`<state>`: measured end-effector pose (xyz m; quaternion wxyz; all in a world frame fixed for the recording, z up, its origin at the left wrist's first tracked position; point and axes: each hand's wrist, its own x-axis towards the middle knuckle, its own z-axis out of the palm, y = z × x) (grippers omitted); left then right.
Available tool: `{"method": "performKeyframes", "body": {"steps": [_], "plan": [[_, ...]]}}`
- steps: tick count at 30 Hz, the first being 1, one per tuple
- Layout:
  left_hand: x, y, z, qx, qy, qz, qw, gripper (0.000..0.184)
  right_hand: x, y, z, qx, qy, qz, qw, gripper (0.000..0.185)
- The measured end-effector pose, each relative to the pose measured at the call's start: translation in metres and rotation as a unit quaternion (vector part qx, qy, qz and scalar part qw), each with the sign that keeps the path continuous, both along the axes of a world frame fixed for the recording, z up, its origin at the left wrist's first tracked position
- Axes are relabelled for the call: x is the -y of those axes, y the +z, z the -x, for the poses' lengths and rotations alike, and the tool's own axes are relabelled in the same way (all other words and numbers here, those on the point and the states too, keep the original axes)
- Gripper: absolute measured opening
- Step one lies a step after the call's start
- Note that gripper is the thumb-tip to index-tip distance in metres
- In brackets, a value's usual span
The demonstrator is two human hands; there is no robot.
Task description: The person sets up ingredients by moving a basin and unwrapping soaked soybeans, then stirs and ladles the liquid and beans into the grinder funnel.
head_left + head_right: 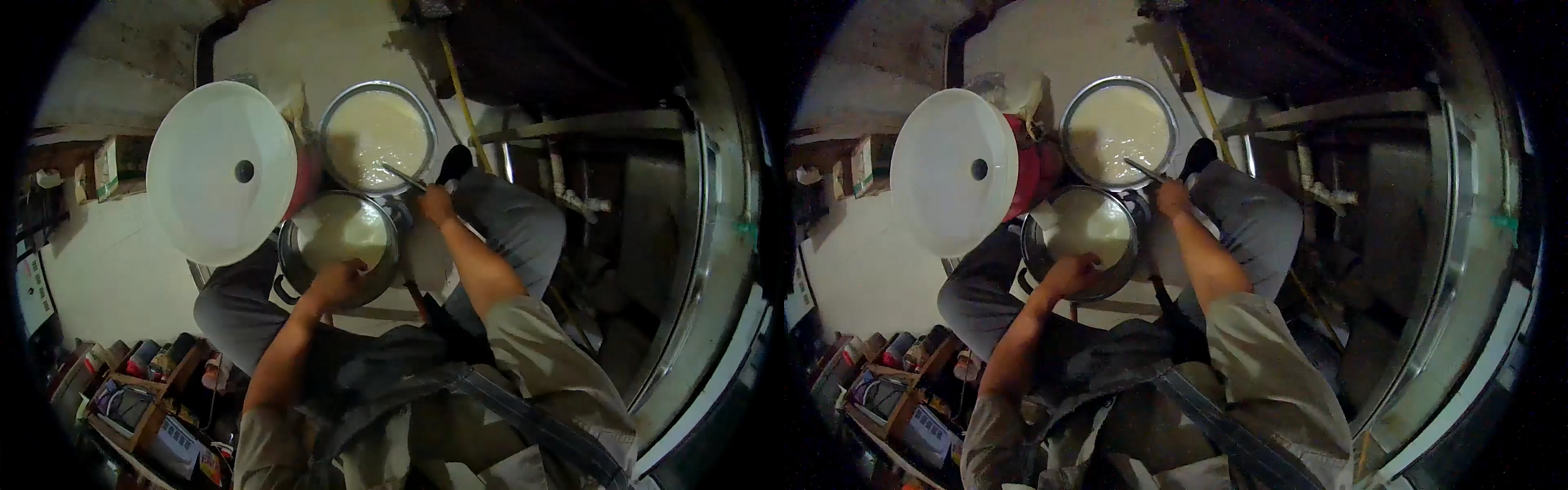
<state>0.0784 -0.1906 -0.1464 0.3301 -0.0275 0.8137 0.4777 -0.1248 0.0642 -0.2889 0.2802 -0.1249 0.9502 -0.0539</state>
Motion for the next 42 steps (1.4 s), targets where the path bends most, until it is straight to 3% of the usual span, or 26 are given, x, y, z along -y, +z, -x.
{"method": "performKeyframes", "body": {"steps": [1,3,5,8,12,14,15,16,17,18,19,21,23,26,30,33,40,42], "plan": [[-0.015,0.018,0.022,0.033,0.011,0.007,0.999,0.035,-0.007,0.003,0.012,0.022,0.049,-0.002,0.999,0.022],[-0.025,0.031,0.027,-0.015,0.003,-0.014,1.000,0.032,-0.008,0.016,0.007,0.026,0.091,-0.011,0.995,0.027],[-0.029,0.029,0.032,0.008,-0.004,-0.008,1.000,0.030,0.006,0.037,0.013,-0.012,0.154,-0.088,0.984,0.027],[-0.029,0.027,0.038,0.030,-0.024,0.005,0.999,0.030,-0.004,-0.014,0.019,-0.055,0.084,-0.075,0.992,0.023],[-0.025,0.019,0.034,0.061,-0.025,-0.010,0.998,0.032,-0.015,-0.050,0.034,-0.036,0.152,-0.102,0.982,0.019],[-0.024,0.007,0.028,0.020,-0.024,0.000,1.000,0.033,-0.022,-0.059,0.027,-0.012,0.089,-0.066,0.994,0.014],[-0.023,0.010,0.032,-0.014,-0.031,0.004,0.999,0.034,-0.023,-0.061,0.030,-0.011,0.096,-0.067,0.993,0.014],[-0.023,0.014,0.036,-0.014,-0.026,0.004,1.000,0.034,-0.027,-0.060,0.031,0.068,0.148,0.019,0.986,0.013],[-0.021,0.018,0.039,0.058,-0.035,0.011,0.998,0.036,-0.031,-0.059,0.030,0.146,0.196,0.104,0.964,0.013],[-0.022,0.022,0.047,0.126,-0.047,0.017,0.991,0.038,-0.024,-0.037,0.039,0.141,0.197,0.099,0.965,0.013],[-0.024,0.024,0.043,0.119,-0.047,0.014,0.992,0.038,-0.005,0.004,0.046,0.262,0.013,0.216,0.941,0.011],[-0.022,0.017,0.036,0.045,-0.034,-0.006,0.998,0.044,0.020,0.022,0.057,0.365,-0.172,0.321,0.856,0.009],[-0.022,0.027,0.041,0.051,-0.037,0.005,0.998,0.046,0.027,0.018,0.070,0.480,-0.256,0.208,0.813,0.010],[-0.019,0.042,0.045,0.062,-0.023,0.012,0.998,0.047,0.052,0.083,0.056,0.412,-0.275,0.194,0.847,0.012],[-0.011,0.052,0.046,0.042,-0.007,-0.032,0.999,0.046,0.037,0.099,0.030,0.384,-0.325,0.228,0.833,0.013],[-0.013,0.020,0.033,-0.026,-0.002,-0.037,0.999,0.041,0.026,0.115,0.016,0.318,-0.338,0.231,0.855,0.013],[-0.006,0.000,0.019,-0.040,0.013,-0.034,0.999,0.043,0.014,0.065,0.013,0.253,-0.403,0.220,0.851,0.014],[-0.001,-0.010,0.015,-0.047,-0.008,0.007,0.999,0.047,0.009,0.043,0.029,0.377,-0.423,0.210,0.797,0.014]]}}
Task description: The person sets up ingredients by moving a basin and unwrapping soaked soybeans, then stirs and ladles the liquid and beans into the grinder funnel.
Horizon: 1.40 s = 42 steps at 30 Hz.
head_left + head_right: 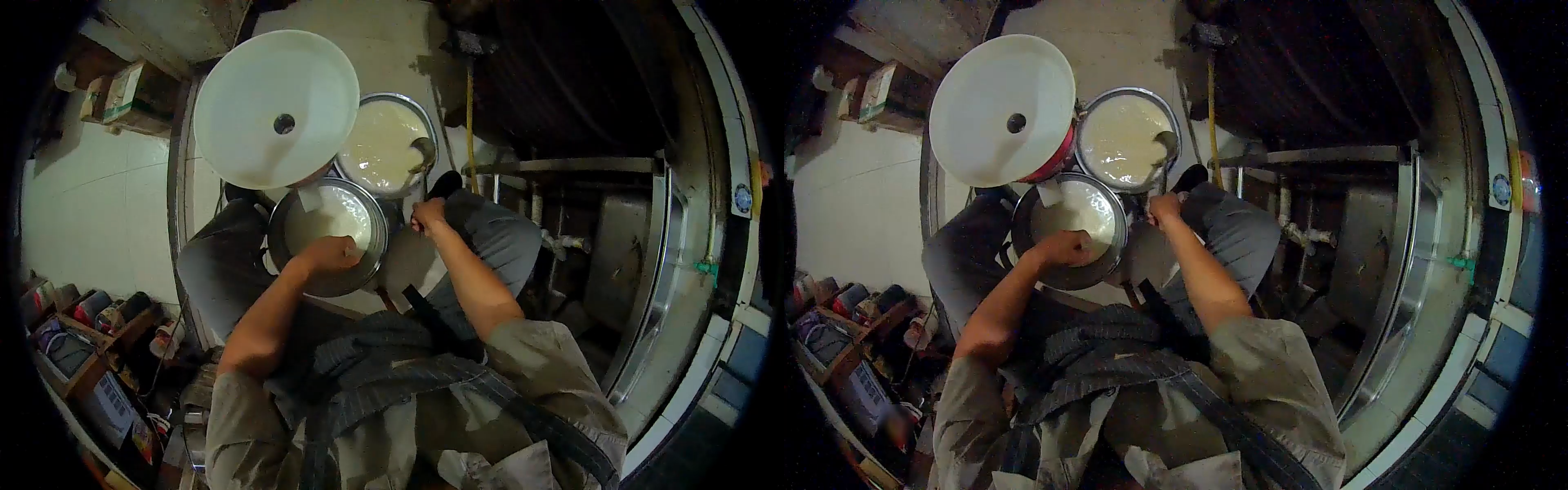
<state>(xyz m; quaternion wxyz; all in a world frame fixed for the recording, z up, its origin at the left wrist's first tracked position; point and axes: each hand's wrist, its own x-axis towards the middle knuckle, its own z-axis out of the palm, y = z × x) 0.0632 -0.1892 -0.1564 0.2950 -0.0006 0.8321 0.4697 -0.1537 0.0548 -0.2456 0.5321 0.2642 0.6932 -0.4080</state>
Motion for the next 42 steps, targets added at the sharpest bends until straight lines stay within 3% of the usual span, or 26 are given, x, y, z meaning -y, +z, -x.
{"method": "performKeyframes", "body": {"steps": [1,3,4,5,7,10,12,13,15,16,18,21,24,28,30,35,37,42], "plan": [[0.000,-0.006,-0.001,-0.001,0.001,0.002,1.000,0.047,0.001,-0.006,0.003,0.043,-0.002,0.016,0.999,0.014],[-0.002,-0.015,-0.004,0.024,-0.016,0.074,0.997,0.052,0.008,-0.021,0.001,-0.114,0.010,-0.028,0.993,0.012],[-0.002,-0.015,-0.005,0.024,-0.016,0.075,0.997,0.052,0.007,-0.031,0.003,-0.114,0.010,-0.026,0.993,0.012],[-0.002,-0.014,-0.005,0.045,-0.009,0.069,0.997,0.050,0.007,-0.043,0.006,-0.203,0.113,-0.039,0.972,0.018],[-0.002,-0.005,0.002,0.063,-0.004,0.063,0.996,0.049,0.010,-0.043,0.015,-0.290,0.211,-0.051,0.932,0.025],[0.000,0.000,0.007,0.069,-0.032,0.070,0.995,0.050,0.019,-0.038,0.027,-0.365,0.342,0.007,0.866,0.018],[-0.001,-0.008,0.002,0.072,-0.012,0.037,0.997,0.048,0.044,-0.037,0.029,-0.243,0.065,-0.099,0.963,0.018],[-0.002,-0.013,0.001,0.073,-0.018,0.038,0.996,0.048,0.051,-0.019,0.030,-0.241,0.059,-0.100,0.964,0.018],[-0.005,-0.013,0.005,0.085,-0.025,0.033,0.995,0.047,0.067,0.027,0.037,-0.212,0.113,-0.102,0.965,0.020],[-0.004,-0.008,0.007,0.087,-0.029,0.034,0.995,0.047,0.063,0.015,0.038,-0.210,0.110,-0.103,0.966,0.020],[-0.002,0.007,0.010,0.096,-0.003,0.019,0.995,0.049,0.062,0.003,0.041,-0.358,0.244,-0.156,0.888,0.033],[-0.001,0.016,0.015,0.109,-0.005,0.009,0.994,0.049,0.067,0.009,0.046,-0.354,0.309,-0.156,0.869,0.040],[-0.002,0.019,0.015,0.122,0.000,0.016,0.992,0.049,0.072,0.018,0.042,-0.378,0.349,-0.140,0.846,0.030],[-0.003,0.020,0.014,0.127,0.008,0.032,0.991,0.050,0.074,0.033,0.032,-0.381,0.384,-0.133,0.831,0.030],[0.000,0.017,0.011,0.111,0.004,0.050,0.993,0.050,0.069,0.046,0.023,-0.414,0.414,-0.075,0.808,0.030],[0.000,-0.021,-0.004,0.102,-0.003,0.057,0.993,0.051,0.060,0.070,0.006,-0.380,0.457,-0.126,0.794,0.029],[-0.004,-0.010,-0.004,0.064,-0.018,0.069,0.995,0.052,0.047,0.069,0.000,-0.384,0.468,-0.138,0.784,0.029],[-0.006,0.015,-0.005,0.138,0.035,0.061,0.988,0.049,0.025,0.094,-0.016,-0.374,0.453,-0.147,0.796,0.034]]}}
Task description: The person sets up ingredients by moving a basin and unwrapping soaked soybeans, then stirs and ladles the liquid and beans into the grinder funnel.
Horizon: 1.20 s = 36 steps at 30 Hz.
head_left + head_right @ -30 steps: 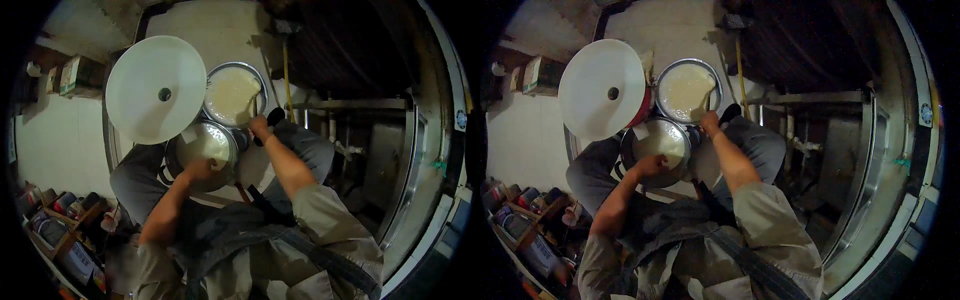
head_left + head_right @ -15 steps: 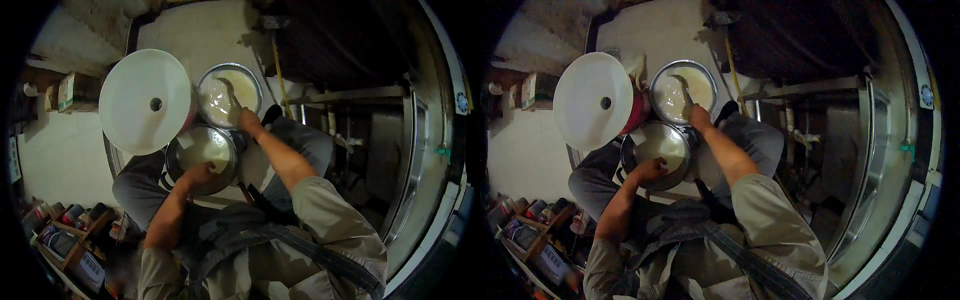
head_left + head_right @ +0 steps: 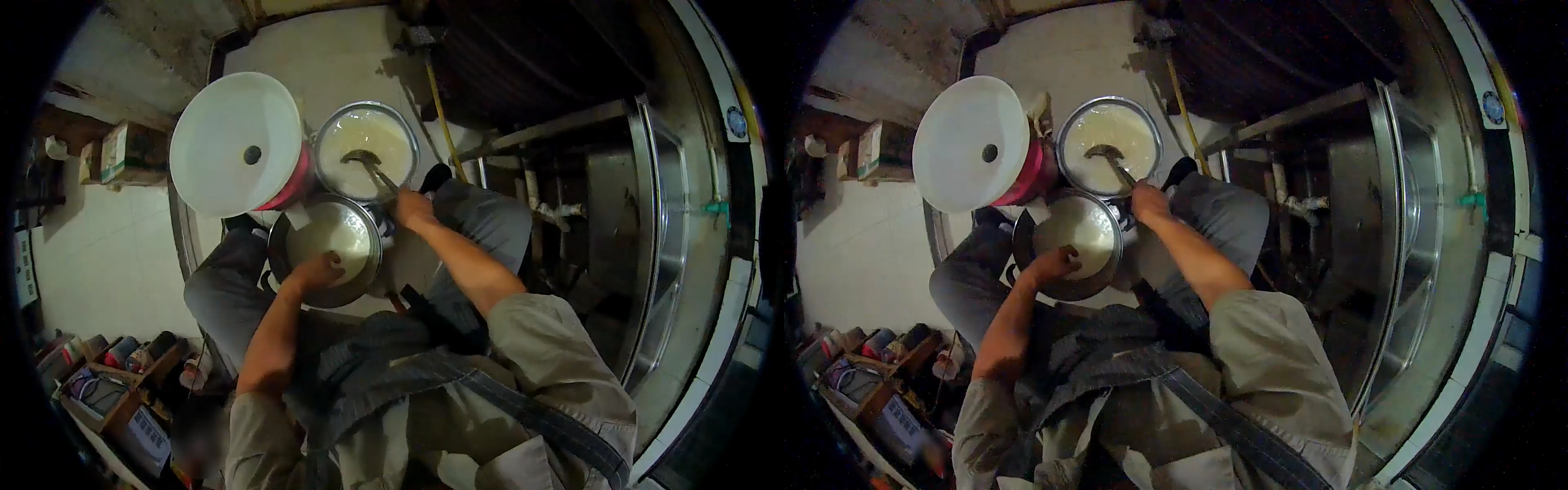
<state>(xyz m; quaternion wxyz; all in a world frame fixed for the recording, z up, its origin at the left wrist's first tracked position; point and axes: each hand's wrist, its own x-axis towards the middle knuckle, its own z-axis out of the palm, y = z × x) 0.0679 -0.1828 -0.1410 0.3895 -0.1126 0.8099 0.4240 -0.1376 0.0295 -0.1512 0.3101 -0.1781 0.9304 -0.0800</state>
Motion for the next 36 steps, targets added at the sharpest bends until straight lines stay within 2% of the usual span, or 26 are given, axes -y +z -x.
{"method": "performKeyframes", "body": {"steps": [3,4,6,9,13,15,16,18,19,21,22,24,26,28,29,31,34,36], "plan": [[0.004,-0.017,-0.008,-0.034,-0.024,0.004,0.999,0.046,-0.006,-0.005,-0.003,0.009,-0.054,-0.064,0.996,0.041],[0.004,-0.017,-0.010,-0.032,-0.022,0.007,0.999,0.046,-0.008,-0.008,-0.004,0.011,-0.052,-0.061,0.997,0.041],[0.005,-0.015,-0.015,-0.083,-0.006,0.003,0.997,0.046,-0.012,-0.018,-0.007,-0.009,-0.124,-0.020,0.992,0.042],[0.003,-0.031,-0.016,-0.054,0.012,-0.001,0.998,0.047,-0.016,-0.055,0.003,0.030,-0.173,0.005,0.984,0.037],[-0.001,-0.042,-0.014,-0.030,0.021,-0.004,0.999,0.046,-0.019,-0.086,0.006,-0.007,-0.131,0.027,0.991,0.033],[0.001,-0.044,-0.012,-0.018,0.014,-0.021,1.000,0.047,-0.014,-0.091,0.012,0.152,-0.262,0.112,0.947,0.030],[0.001,-0.044,-0.013,-0.017,0.015,-0.019,1.000,0.047,-0.011,-0.087,0.012,0.153,-0.261,0.114,0.946,0.030],[0.001,-0.045,-0.015,-0.009,0.005,0.000,1.000,0.048,-0.008,-0.083,0.010,0.293,-0.438,0.229,0.819,0.027],[0.002,-0.047,-0.016,-0.009,0.006,0.001,1.000,0.048,-0.009,-0.085,0.010,0.293,-0.438,0.229,0.819,0.027],[0.002,-0.052,-0.015,-0.006,0.014,-0.022,1.000,0.050,-0.016,-0.082,0.015,0.436,-0.522,0.294,0.672,0.030],[0.004,-0.056,-0.018,-0.007,0.014,-0.022,1.000,0.050,-0.018,-0.085,0.010,0.435,-0.521,0.294,0.672,0.030],[0.000,-0.056,-0.012,0.015,0.018,-0.013,1.000,0.050,-0.028,-0.073,0.007,0.494,-0.509,0.340,0.618,0.033],[0.000,-0.048,-0.009,0.006,0.017,-0.015,1.000,0.050,-0.033,-0.060,0.005,0.487,-0.514,0.337,0.620,0.029],[0.002,-0.048,-0.011,-0.001,0.013,-0.015,1.000,0.049,-0.037,-0.054,-0.010,0.503,-0.520,0.377,0.579,0.021],[0.000,-0.054,-0.009,-0.019,0.005,0.001,1.000,0.049,-0.043,-0.048,-0.011,0.497,-0.515,0.380,0.586,0.021],[-0.001,-0.044,-0.009,-0.034,-0.003,0.019,0.999,0.048,-0.047,-0.037,-0.023,0.530,-0.500,0.390,0.564,0.015],[0.000,-0.032,-0.005,-0.048,-0.022,0.030,0.998,0.048,-0.054,-0.011,-0.033,0.540,-0.488,0.397,0.559,0.016],[-0.003,-0.026,-0.004,-0.089,-0.053,0.082,0.991,0.049,-0.060,0.022,-0.041,0.519,-0.477,0.405,0.582,0.016]]}}
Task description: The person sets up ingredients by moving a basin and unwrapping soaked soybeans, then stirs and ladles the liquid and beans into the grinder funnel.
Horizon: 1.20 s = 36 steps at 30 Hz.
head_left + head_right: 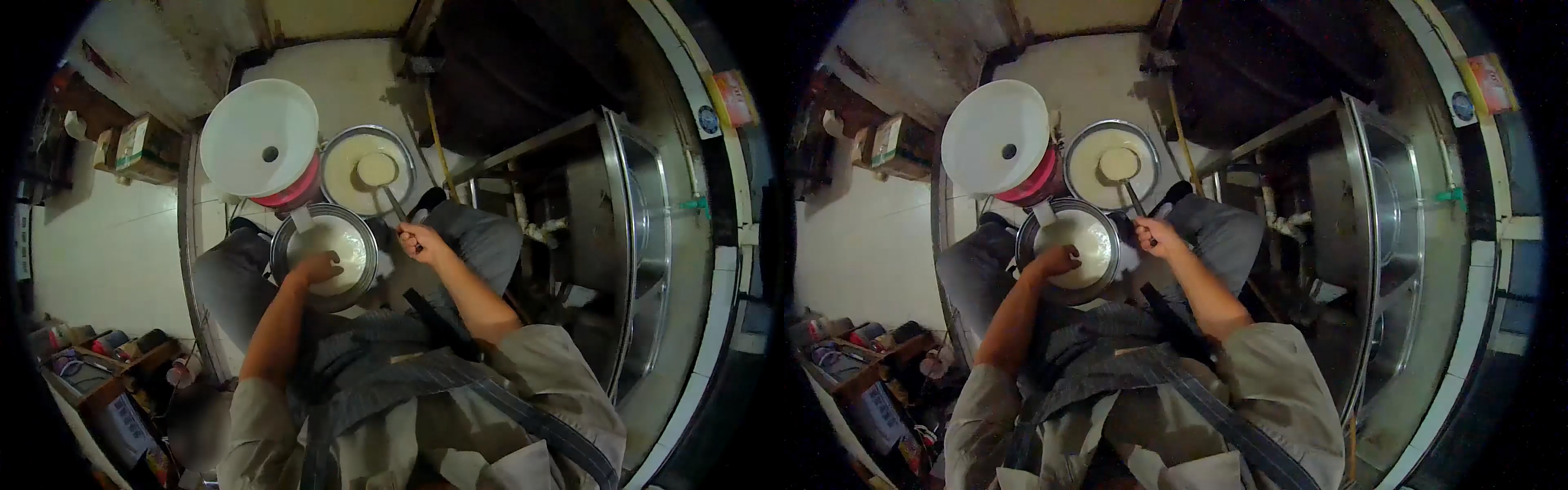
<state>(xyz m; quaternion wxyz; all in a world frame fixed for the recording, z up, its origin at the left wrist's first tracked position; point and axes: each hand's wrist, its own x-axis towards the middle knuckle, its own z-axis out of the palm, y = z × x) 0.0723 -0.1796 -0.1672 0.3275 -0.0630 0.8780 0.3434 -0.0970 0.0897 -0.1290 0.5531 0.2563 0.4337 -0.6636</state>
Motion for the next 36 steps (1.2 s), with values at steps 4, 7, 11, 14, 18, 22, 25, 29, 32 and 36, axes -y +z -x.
{"method": "performKeyframes", "body": {"steps": [4,7,11,14,18,22,25,29,32,36], "plan": [[0.009,-0.008,-0.002,-0.013,0.005,-0.045,0.999,0.047,-0.011,0.055,-0.012,-0.047,0.020,0.016,0.999,0.015],[0.008,-0.006,-0.003,-0.038,0.013,-0.049,0.998,0.049,-0.016,0.097,-0.010,-0.071,0.033,0.008,0.997,0.014],[0.011,0.002,-0.007,-0.065,0.033,-0.064,0.995,0.049,-0.013,0.178,-0.013,-0.139,0.045,-0.011,0.989,0.016],[0.014,0.015,-0.006,-0.074,0.032,-0.069,0.994,0.048,-0.007,0.224,-0.015,-0.164,0.063,0.004,0.984,0.016],[0.012,0.016,-0.006,-0.092,0.025,-0.051,0.994,0.047,0.007,0.281,-0.021,-0.225,0.093,-0.021,0.970,0.018],[0.017,0.021,-0.013,-0.083,0.030,-0.036,0.995,0.045,0.030,0.330,-0.037,-0.253,0.105,0.033,0.961,0.022],[0.018,0.026,-0.017,-0.065,0.021,-0.013,0.998,0.045,0.042,0.336,-0.045,-0.252,0.113,0.047,0.960,0.023],[0.023,0.026,-0.017,-0.078,0.028,0.000,0.997,0.044,0.060,0.338,-0.055,-0.255,0.133,0.057,0.956,0.024],[0.030,0.024,-0.019,-0.097,0.073,0.000,0.993,0.040,0.070,0.324,-0.061,-0.269,0.165,0.027,0.948,0.025],[0.050,0.010,-0.022,-0.167,0.167,-0.026,0.971,0.036,0.082,0.312,-0.072,-0.283,0.192,0.022,0.939,0.026]]}}
